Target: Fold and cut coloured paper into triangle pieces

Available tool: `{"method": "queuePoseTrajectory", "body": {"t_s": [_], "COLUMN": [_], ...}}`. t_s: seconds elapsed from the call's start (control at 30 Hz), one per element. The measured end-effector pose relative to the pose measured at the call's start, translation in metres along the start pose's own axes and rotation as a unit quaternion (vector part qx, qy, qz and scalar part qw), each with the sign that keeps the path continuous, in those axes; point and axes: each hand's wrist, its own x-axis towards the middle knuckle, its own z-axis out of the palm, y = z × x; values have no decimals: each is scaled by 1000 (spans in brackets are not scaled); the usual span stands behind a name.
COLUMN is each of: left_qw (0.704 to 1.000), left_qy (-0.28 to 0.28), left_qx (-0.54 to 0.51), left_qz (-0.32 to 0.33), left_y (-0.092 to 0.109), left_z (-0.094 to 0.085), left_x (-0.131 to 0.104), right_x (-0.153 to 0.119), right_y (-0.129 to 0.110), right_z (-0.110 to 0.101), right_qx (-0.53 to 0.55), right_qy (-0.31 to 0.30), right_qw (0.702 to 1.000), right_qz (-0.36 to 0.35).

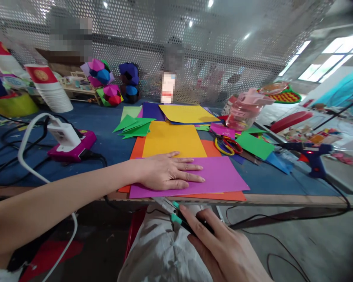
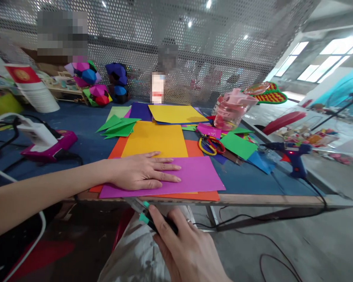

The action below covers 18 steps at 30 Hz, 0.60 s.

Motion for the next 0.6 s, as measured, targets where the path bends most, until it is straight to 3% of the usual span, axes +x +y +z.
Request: {"method": "queuePoseTrajectory", "body": {"t_s": [0.6], "left_qw": [1000], "left_qy": [5], "left_qx": [-3], "left_qz": [-2], "left_y": [-1], "left_z": [0], "left_x": [-1], "right_x": [2], "right_y": [-6], "right_z": [8], "right_qx": [-11], "right_qy": [13], "right_qw": [1000], "right_qz": [-5]}}
